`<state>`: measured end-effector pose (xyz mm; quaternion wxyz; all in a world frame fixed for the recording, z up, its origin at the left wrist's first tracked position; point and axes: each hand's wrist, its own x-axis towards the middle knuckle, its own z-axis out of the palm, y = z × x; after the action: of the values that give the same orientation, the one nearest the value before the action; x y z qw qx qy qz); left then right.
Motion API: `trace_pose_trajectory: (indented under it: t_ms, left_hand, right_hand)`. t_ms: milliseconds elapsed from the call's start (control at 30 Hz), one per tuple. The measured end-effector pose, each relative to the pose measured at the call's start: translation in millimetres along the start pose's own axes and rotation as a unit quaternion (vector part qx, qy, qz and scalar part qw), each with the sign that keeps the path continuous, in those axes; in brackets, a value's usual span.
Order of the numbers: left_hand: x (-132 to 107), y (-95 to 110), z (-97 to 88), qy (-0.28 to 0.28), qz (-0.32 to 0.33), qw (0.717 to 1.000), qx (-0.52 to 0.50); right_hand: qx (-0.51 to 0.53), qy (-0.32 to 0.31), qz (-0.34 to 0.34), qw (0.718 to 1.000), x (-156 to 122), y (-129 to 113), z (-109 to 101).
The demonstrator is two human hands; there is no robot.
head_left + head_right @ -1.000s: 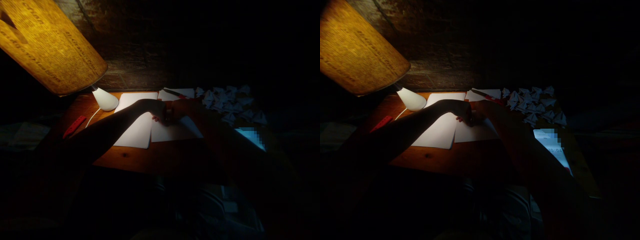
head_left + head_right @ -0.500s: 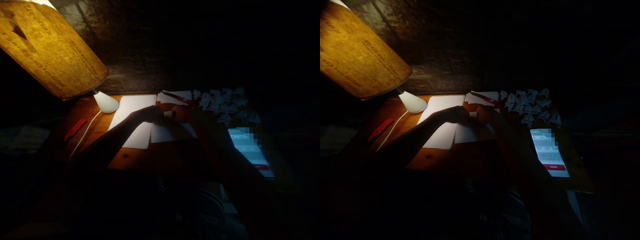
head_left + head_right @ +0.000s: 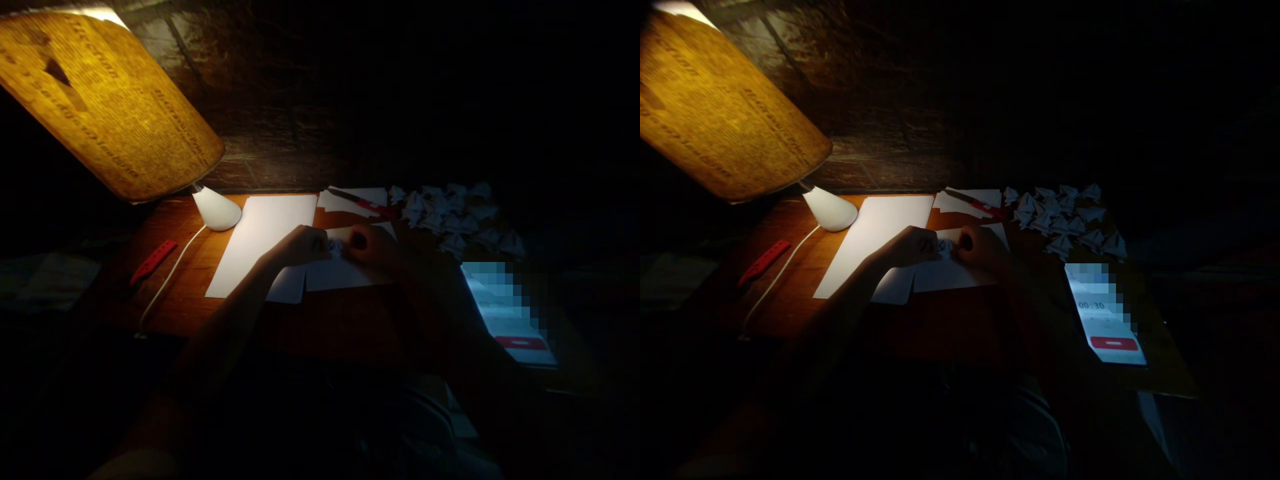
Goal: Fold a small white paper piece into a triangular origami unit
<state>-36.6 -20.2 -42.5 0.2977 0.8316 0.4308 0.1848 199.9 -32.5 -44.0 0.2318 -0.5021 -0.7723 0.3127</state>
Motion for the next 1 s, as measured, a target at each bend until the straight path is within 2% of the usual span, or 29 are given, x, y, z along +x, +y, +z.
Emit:
trace_pose_trajectory:
  t_ms: [167,400,467,600,800,1000]
  left_hand:
    - [-4,10,6.5,0.032,0.059,0.997,0.027]
    - [-1,11,13.9,0.167,0.137,0.974,0.068]
    - [0,8,13.2,0.160,0.153,0.973,0.072]
    - [1,0,13.1,0.094,0.178,0.976,0.081]
    - [4,-5,13.1,0.106,0.205,0.969,0.085]
    - [5,-2,9.7,0.085,0.187,0.976,0.068]
  right_hand:
    - [0.009,-0.008,-0.021,1.000,-4,5,0]
    - [-0.001,-0.018,-0.022,1.000,-4,4,-4]
    - [0.002,-0.018,-0.020,1.000,-4,4,-4]
    - [-0.005,0.000,-0.028,1.000,-4,6,-2]
    - [0.003,0.001,-0.044,0.999,-4,8,-1]
    - [0.022,0.013,-0.070,0.997,-5,10,3]
